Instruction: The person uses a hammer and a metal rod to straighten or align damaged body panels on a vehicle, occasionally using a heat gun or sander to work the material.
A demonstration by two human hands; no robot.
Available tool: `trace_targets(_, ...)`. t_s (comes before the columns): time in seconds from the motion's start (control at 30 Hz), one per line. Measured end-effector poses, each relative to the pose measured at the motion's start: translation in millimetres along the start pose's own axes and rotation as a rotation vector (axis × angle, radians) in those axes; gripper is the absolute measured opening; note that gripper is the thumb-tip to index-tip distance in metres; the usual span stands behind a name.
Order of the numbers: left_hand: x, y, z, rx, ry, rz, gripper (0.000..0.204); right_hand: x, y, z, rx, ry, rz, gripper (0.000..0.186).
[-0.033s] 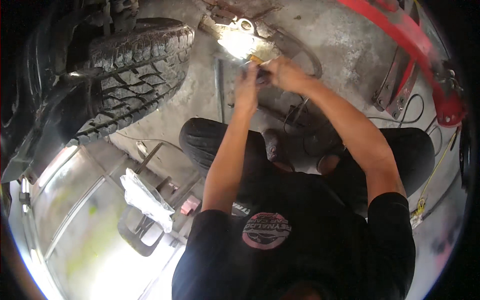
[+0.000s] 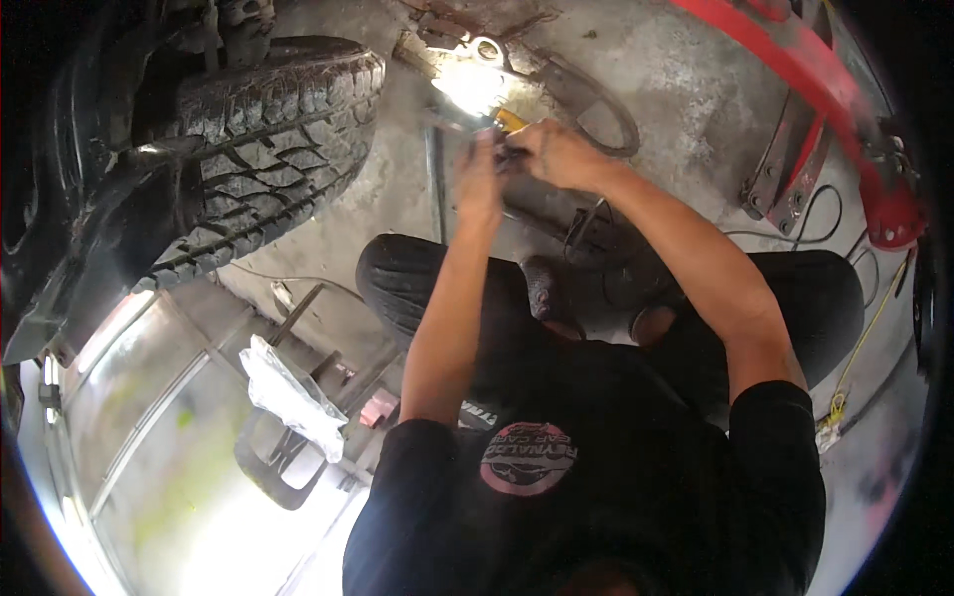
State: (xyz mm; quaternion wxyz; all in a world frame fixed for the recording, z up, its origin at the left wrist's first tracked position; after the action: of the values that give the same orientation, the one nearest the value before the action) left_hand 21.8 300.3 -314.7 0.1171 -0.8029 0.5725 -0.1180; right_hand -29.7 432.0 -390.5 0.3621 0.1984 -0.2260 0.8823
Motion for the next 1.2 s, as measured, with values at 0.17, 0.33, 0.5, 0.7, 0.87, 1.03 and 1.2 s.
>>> trace_targets(0.17, 72.8, -15.3, -46.0, 0.119, -0.036, -0.136, 0.027, -28.8, -18.2, -1.7, -0.044, 0.125, -0.028, 0.036)
trace_targets(0.33, 133.0, -25.1, -68.2, -0.132, 0.096, -0.196, 0.025, -37.8, -42.6, -30.9, -0.134, -0.074, 0.078, 0.025)
trace_targets(0.5, 118.8, -18.2, -63.0, -0.208, 0.188, -0.214, 0.027, -26.0, -28.0, -36.7, -0.342, -0.172, 0.007, 0.027)
trace_targets(0.7, 93.4, -14.1, -85.4, -0.249, 0.542, -0.195, 0.039, 19.0, -5.3, -68.2, -0.322, -0.213, -0.246, 0.038)
trace_targets(0.87, 91.1, -22.2, -79.7, -0.208, 0.793, -0.183, 0.061, 6.5, 11.8, -7.9, -0.109, 0.071, -0.203, 0.042)
trace_targets(1.03, 93.0, -6.4, -58.5, -0.214, 0.256, -0.142, 0.041, -32.7, -0.6, 50.0, 0.168, 0.446, 0.202, 0.053)
trace_targets(1.2, 110.3, -36.9, -76.4, -0.162, -0.009, -0.365, 0.043, -13.0, -33.6, 99.7, 0.09, 0.041, 0.412, 0.052)
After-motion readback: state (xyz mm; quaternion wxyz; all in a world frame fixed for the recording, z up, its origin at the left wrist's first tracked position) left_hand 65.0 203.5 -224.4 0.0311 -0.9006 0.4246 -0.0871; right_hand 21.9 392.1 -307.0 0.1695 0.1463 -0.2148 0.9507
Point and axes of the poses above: each hand's wrist, its own y-axis towards the middle knuckle, its own x-axis out of the back of the hand, z = x × y, the point moved 3 cm from there along y, towards the middle knuckle
